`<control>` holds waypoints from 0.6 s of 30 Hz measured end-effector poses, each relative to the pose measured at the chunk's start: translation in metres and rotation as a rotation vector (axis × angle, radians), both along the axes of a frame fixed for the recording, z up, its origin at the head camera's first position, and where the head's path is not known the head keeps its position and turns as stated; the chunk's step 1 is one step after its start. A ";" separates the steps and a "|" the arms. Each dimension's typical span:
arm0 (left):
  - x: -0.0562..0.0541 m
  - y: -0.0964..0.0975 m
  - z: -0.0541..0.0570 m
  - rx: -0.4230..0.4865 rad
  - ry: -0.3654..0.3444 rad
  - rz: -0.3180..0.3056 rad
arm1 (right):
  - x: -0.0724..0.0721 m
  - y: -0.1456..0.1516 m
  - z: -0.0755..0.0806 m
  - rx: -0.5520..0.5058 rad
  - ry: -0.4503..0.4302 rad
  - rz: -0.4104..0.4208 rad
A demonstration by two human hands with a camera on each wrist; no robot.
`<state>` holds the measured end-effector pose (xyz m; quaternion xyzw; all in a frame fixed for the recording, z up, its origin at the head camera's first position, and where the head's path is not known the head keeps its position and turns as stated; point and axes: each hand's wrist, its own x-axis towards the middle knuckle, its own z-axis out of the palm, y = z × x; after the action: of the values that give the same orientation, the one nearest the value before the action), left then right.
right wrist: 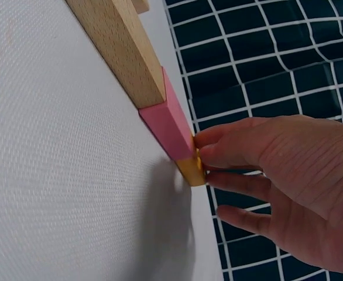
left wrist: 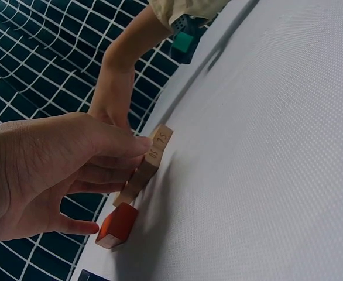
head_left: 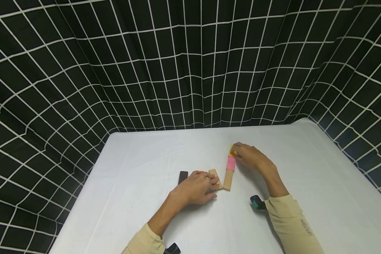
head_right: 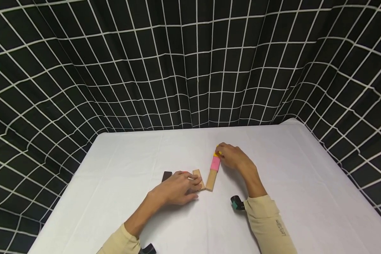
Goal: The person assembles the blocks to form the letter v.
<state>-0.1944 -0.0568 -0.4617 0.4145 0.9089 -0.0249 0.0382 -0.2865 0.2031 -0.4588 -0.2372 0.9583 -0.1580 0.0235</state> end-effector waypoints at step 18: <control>0.001 0.001 -0.001 0.001 -0.001 0.012 | -0.001 0.006 -0.003 -0.032 0.022 0.059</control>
<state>-0.1934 -0.0558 -0.4625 0.4092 0.9113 -0.0241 0.0388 -0.2877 0.2091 -0.4617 -0.2673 0.9485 -0.1697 0.0137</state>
